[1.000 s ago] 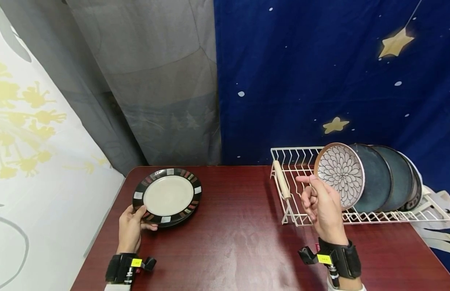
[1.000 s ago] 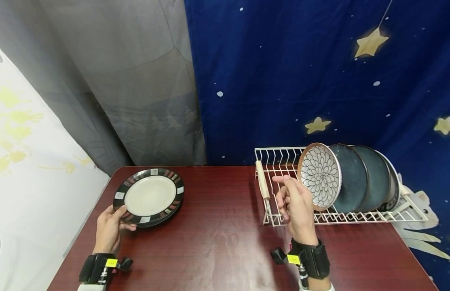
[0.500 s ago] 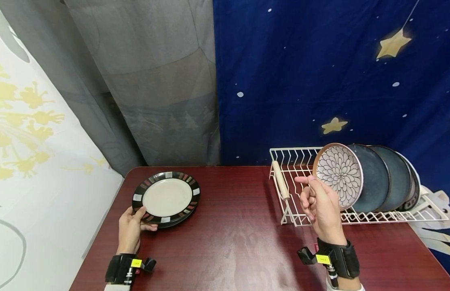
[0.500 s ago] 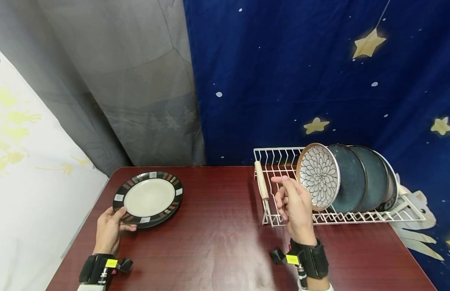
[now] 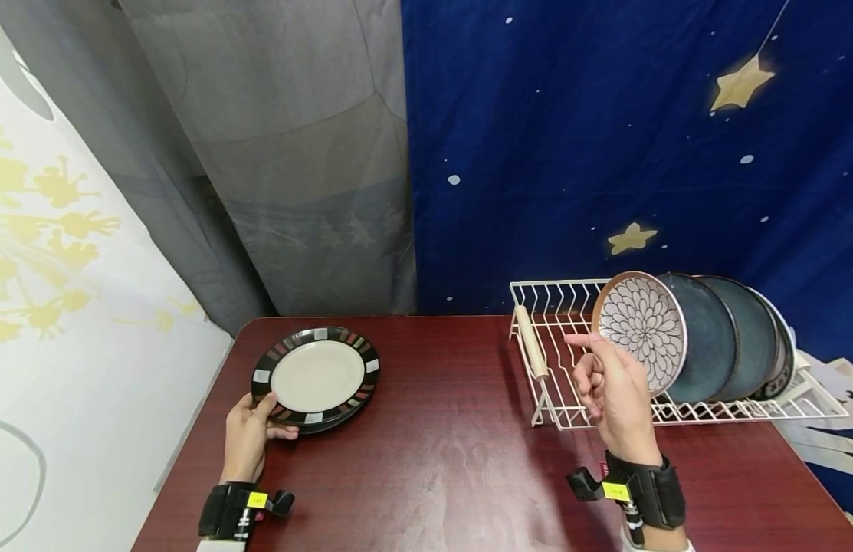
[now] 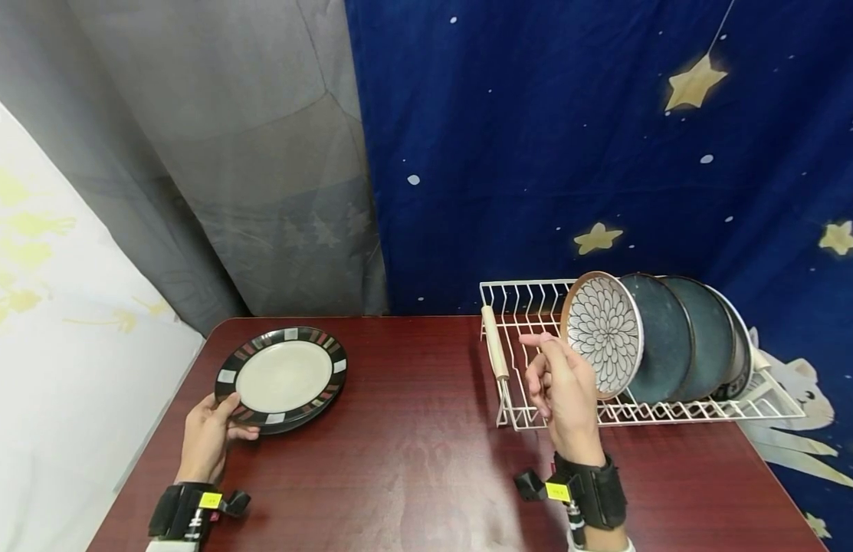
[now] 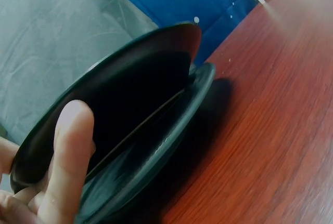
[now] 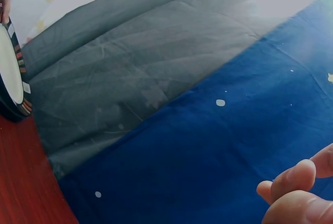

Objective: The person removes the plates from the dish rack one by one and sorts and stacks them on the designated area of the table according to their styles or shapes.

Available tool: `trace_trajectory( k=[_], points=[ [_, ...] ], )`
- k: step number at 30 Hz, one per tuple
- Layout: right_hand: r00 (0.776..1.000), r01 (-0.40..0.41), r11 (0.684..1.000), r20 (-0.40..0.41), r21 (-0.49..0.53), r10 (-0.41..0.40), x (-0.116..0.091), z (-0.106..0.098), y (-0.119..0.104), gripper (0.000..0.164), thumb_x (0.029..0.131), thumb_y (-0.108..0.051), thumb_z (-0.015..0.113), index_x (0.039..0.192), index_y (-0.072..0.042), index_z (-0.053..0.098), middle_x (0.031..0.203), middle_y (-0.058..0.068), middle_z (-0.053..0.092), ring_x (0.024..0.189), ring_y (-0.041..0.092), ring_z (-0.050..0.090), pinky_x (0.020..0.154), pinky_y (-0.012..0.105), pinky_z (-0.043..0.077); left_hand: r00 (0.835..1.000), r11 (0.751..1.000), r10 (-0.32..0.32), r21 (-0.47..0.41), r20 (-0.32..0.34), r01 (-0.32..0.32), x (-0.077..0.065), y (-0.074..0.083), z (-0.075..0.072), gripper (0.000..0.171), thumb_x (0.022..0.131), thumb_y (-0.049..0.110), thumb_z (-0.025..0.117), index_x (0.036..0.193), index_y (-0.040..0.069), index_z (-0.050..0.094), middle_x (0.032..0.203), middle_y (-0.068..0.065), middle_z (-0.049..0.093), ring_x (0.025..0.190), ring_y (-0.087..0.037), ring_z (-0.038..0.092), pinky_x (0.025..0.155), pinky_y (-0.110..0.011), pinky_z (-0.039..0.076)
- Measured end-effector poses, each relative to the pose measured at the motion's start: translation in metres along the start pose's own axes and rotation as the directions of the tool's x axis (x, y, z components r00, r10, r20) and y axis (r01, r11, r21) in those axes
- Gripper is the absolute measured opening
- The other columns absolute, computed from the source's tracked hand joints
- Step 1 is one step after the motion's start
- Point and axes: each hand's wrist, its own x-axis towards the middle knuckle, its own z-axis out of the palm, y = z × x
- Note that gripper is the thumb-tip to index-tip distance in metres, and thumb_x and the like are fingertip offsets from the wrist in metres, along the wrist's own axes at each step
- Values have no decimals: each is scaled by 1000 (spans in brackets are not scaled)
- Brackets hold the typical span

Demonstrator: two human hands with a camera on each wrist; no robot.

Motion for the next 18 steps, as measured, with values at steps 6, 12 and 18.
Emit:
trace_trajectory(
  k=[6, 12, 18],
  points=[
    [999, 42, 999, -26, 12, -42, 0, -3, -1, 42, 99, -21, 41, 117, 16, 46, 52, 2, 45, 32, 16, 28, 24, 34, 8, 998, 1000, -17, -22, 53, 18, 1, 2, -5, 34, 99, 23, 43, 114, -8, 39, 77, -11, 64, 53, -30, 64, 51, -46, 53],
    [996, 57, 998, -66, -26, -58, 1, -4, -3, 41, 98, -21, 44, 117, 16, 46, 51, 3, 44, 31, 14, 28, 23, 35, 10, 994, 999, -46, 9, 100, 45, 1, 3, -10, 30, 101, 17, 35, 116, -9, 37, 80, -14, 63, 55, -33, 64, 53, -50, 52],
    [994, 71, 997, -85, -43, -75, 1, -8, -5, 40, 98, -19, 45, 116, 17, 46, 51, 3, 44, 30, 14, 28, 24, 35, 10, 991, 991, -99, 97, 95, 90, 2, 2, -15, 35, 100, 24, 38, 122, -3, 35, 66, -12, 62, 40, -22, 57, 39, -44, 49]
  ],
)
